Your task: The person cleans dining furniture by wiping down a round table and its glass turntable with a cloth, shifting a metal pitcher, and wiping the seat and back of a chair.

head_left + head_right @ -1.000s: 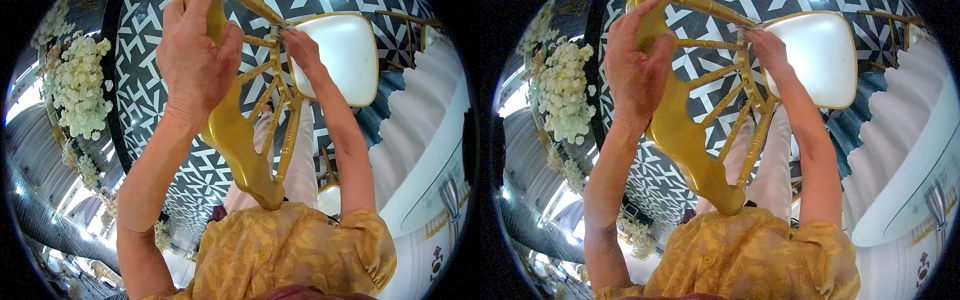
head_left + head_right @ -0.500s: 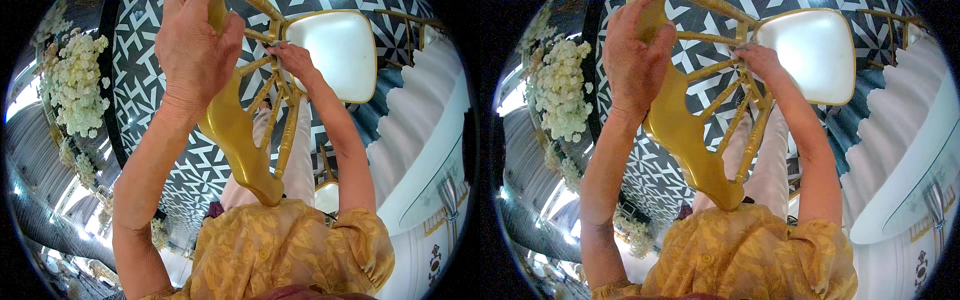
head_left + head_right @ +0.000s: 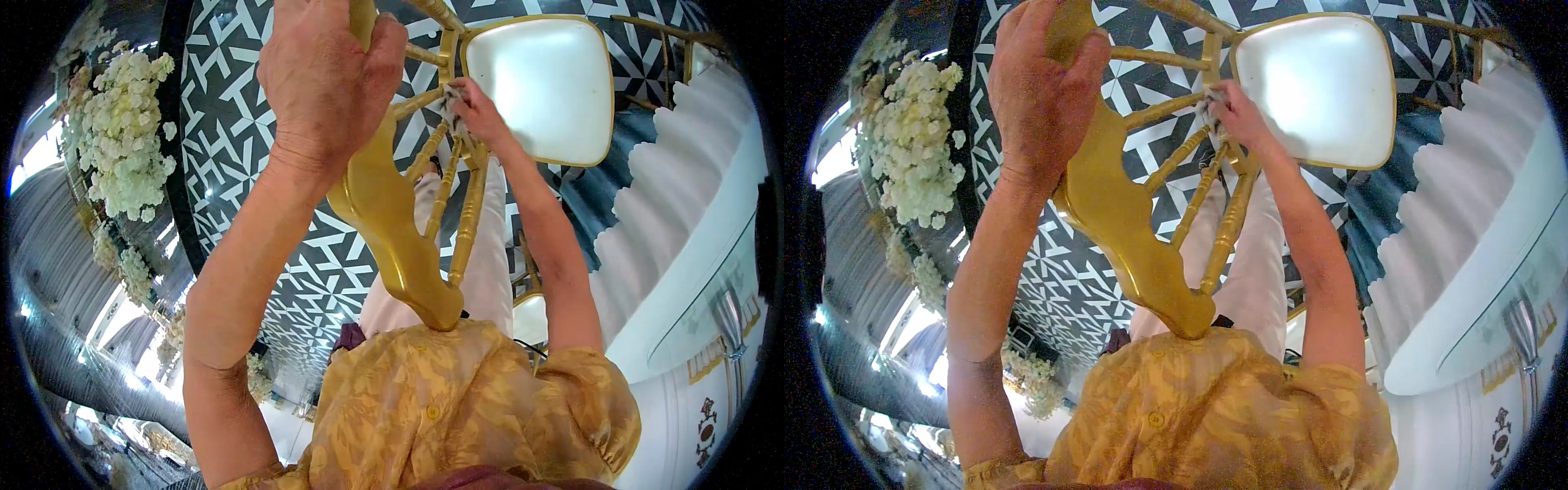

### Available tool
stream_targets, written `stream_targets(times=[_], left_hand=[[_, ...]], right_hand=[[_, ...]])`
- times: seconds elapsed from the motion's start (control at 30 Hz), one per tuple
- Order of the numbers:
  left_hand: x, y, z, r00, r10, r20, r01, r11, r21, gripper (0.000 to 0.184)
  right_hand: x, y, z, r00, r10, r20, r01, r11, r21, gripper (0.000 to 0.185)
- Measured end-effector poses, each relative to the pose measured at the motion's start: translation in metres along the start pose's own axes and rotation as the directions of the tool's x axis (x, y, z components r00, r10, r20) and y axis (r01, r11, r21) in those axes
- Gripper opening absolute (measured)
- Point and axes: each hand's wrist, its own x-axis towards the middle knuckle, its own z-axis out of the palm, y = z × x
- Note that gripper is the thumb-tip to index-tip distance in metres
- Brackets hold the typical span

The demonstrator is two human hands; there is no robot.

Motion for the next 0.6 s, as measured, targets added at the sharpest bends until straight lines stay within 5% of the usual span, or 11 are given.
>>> stream_targets(times=[0.1, 0.23, 0.3, 0.4, 0.53, 0.6], left_hand=[[-0.001, 0.004, -0.002, 1.0, -0.026, 0.018, 0.025, 0.997, 0.072, 0.047], [0.0, 0.006, 0.0, 0.99, -0.134, 0.034, 0.136, 0.988, -0.069, 0.046], [0.0, 0.002, 0.0, 0.995, -0.095, 0.016, 0.096, 0.992, -0.087, 0.046], [0.0, 0.002, 0.0, 0.999, -0.045, 0.004, 0.045, 0.998, -0.052, 0.046], [-0.002, 0.014, -0.009, 0.999, 0.015, 0.03, -0.013, 0.999, -0.047, 0.046], [0.0, 0.001, -0.001, 1.0, -0.005, 0.025, 0.004, 1.0, 0.014, 0.047]], right_hand=[[0.01, 0.017, 0.005, 0.998, 0.054, -0.01, -0.054, 0.926, -0.374, 0.029], [0.016, 0.008, 0.013, 0.99, 0.106, 0.092, -0.08, 0.965, -0.251, 0.025], [0.015, -0.004, 0.023, 0.997, 0.083, 0.007, -0.065, 0.827, -0.558, 0.024], [0.014, -0.001, 0.027, 0.998, -0.023, -0.055, -0.022, 0.718, -0.696, 0.029], [0.013, 0.004, -0.007, 0.992, 0.089, -0.087, -0.125, 0.714, -0.689, 0.031], [0.009, 0.012, -0.035, 0.928, 0.126, -0.351, -0.333, 0.704, -0.627, 0.031]])
